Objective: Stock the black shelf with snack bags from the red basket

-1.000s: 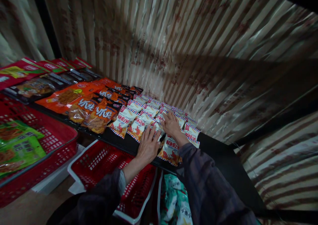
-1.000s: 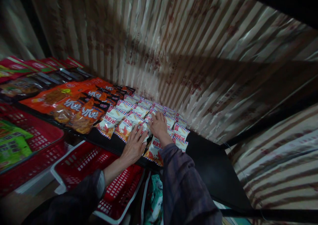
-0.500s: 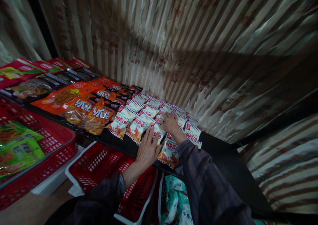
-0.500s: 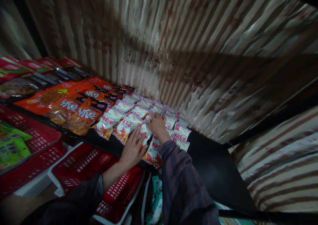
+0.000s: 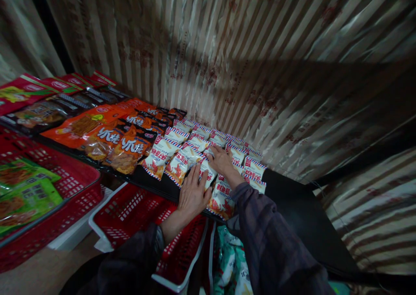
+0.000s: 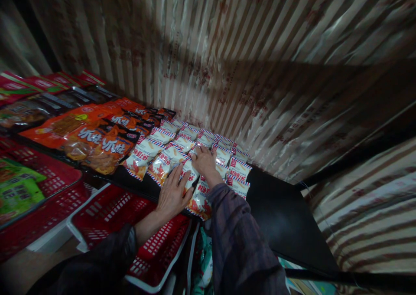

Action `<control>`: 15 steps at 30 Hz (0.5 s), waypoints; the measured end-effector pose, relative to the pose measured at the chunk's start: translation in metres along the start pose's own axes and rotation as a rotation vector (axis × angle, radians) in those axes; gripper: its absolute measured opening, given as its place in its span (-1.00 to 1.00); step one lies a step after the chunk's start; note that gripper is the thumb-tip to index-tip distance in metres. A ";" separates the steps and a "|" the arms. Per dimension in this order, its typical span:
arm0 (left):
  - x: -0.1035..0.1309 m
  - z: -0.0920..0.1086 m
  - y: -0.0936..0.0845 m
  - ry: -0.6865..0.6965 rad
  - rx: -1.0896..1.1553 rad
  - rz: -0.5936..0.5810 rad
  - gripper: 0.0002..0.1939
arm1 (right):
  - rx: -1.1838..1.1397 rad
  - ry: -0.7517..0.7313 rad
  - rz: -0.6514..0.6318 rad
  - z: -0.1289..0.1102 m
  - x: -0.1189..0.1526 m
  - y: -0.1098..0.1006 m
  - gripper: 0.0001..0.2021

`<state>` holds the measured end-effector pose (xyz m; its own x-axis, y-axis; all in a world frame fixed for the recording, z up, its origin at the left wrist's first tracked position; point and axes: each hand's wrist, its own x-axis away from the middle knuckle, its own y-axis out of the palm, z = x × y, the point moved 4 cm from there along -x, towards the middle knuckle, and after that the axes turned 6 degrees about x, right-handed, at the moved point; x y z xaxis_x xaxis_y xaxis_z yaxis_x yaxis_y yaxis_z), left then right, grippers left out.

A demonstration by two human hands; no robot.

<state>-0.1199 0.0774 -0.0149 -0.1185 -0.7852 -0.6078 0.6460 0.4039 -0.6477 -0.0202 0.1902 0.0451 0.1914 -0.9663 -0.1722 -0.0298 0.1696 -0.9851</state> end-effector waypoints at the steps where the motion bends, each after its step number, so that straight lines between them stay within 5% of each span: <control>1: 0.000 0.000 0.000 0.004 0.001 0.004 -0.50 | -0.007 0.003 0.009 0.000 0.001 -0.001 -0.56; 9: 0.001 0.007 -0.007 0.087 0.037 0.043 -0.53 | -0.093 0.014 0.212 0.020 0.013 -0.025 -0.57; 15: -0.001 0.008 -0.008 0.079 0.022 0.056 -0.53 | -0.032 0.015 0.167 0.027 0.014 -0.019 -0.57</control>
<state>-0.1191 0.0712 -0.0060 -0.1401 -0.7220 -0.6775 0.6697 0.4349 -0.6020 0.0095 0.1784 0.0612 0.1661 -0.9281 -0.3333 -0.0914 0.3220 -0.9423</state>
